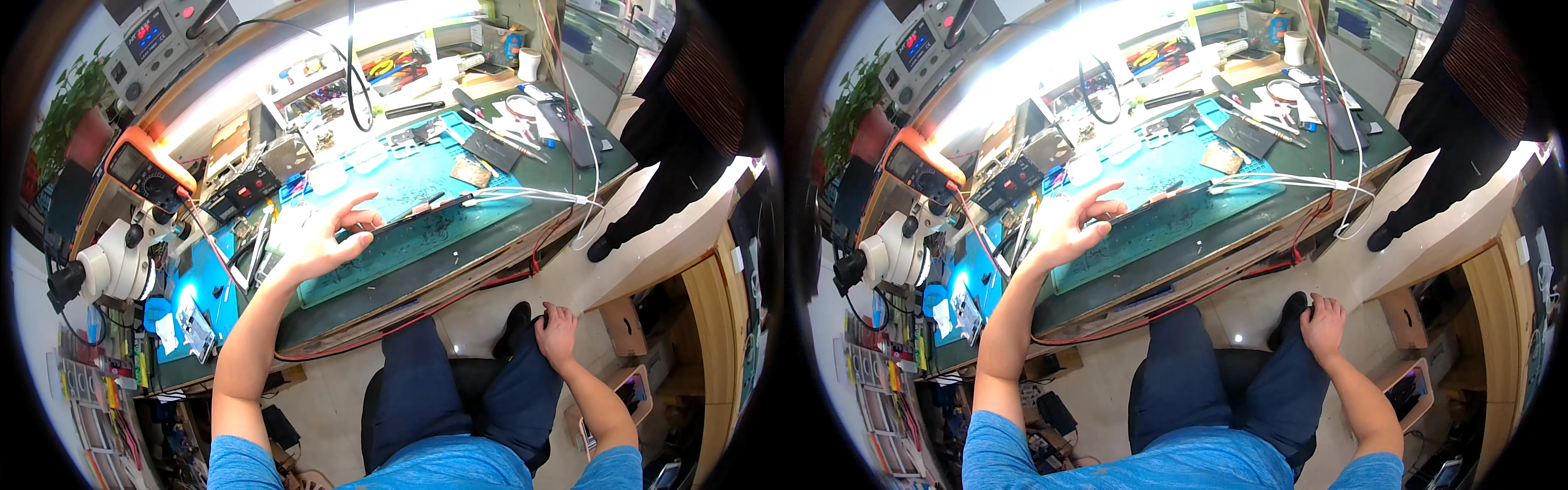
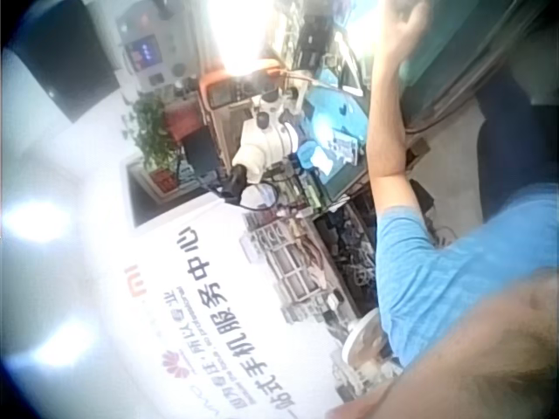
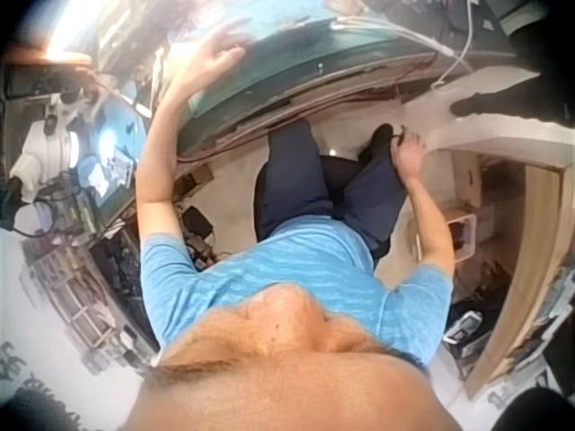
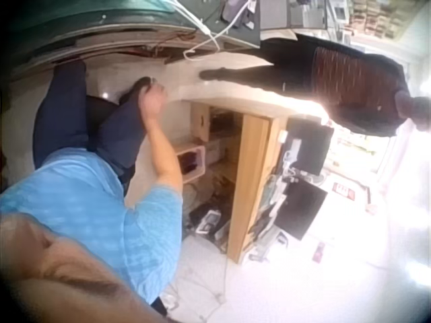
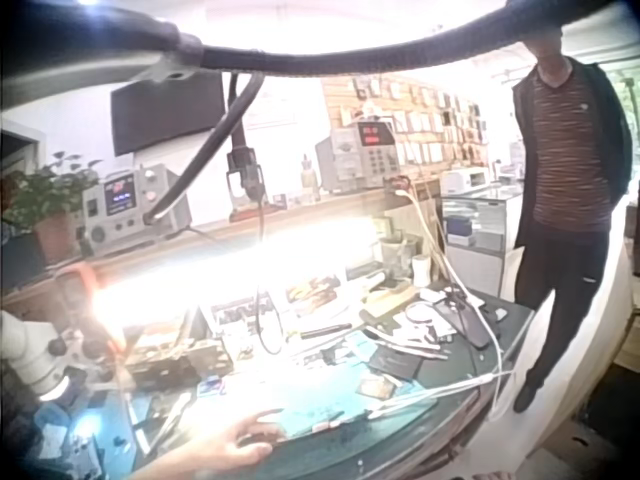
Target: The person connects a battery to a disassembled smartphone motherboard, then plugs in a charging cable and uses a multimeter to test the device. The person handles the phone, battery, charging cable, and multimeter probes throughout the process.
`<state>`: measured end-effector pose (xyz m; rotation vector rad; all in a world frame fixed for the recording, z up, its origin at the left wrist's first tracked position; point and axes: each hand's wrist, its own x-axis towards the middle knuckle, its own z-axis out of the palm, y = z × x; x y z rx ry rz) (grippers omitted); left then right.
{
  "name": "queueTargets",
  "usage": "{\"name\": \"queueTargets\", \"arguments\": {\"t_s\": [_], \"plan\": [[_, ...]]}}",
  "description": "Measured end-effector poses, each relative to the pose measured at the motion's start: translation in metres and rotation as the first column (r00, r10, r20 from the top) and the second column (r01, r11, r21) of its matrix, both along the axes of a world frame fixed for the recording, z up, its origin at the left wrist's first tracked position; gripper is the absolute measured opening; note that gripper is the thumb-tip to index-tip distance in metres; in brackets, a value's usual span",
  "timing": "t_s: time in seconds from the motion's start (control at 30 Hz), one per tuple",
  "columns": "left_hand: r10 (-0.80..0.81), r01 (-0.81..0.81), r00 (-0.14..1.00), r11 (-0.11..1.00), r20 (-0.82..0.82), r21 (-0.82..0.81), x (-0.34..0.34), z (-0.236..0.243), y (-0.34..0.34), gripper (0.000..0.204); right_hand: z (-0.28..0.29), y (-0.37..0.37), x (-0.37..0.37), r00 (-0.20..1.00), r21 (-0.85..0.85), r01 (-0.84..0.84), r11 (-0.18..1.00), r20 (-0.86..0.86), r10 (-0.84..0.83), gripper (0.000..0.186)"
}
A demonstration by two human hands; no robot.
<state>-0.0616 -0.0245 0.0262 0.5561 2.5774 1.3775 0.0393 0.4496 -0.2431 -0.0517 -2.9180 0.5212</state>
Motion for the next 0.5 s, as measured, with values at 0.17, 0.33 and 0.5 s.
{"name": "queueTargets", "arguments": {"t_s": [0.17,0.33,0.5], "plan": [[-0.005,0.004,1.000,0.999,0.012,0.032,0.0003,-0.0006,0.0004,0.071,0.0006,-0.0034,-0.0009,1.000,0.007,-0.014,1.000,-0.006,0.014,0.037],[-0.013,0.012,1.000,0.999,0.016,0.046,0.0003,-0.0012,0.0000,0.071,-0.0025,-0.0050,-0.0027,1.000,0.004,-0.019,1.000,-0.002,0.019,0.037],[-0.015,0.015,1.000,0.999,0.010,0.034,0.0000,-0.0020,-0.0001,0.071,-0.0034,-0.0015,-0.0039,1.000,0.005,-0.015,1.000,-0.001,0.015,0.037]]}}
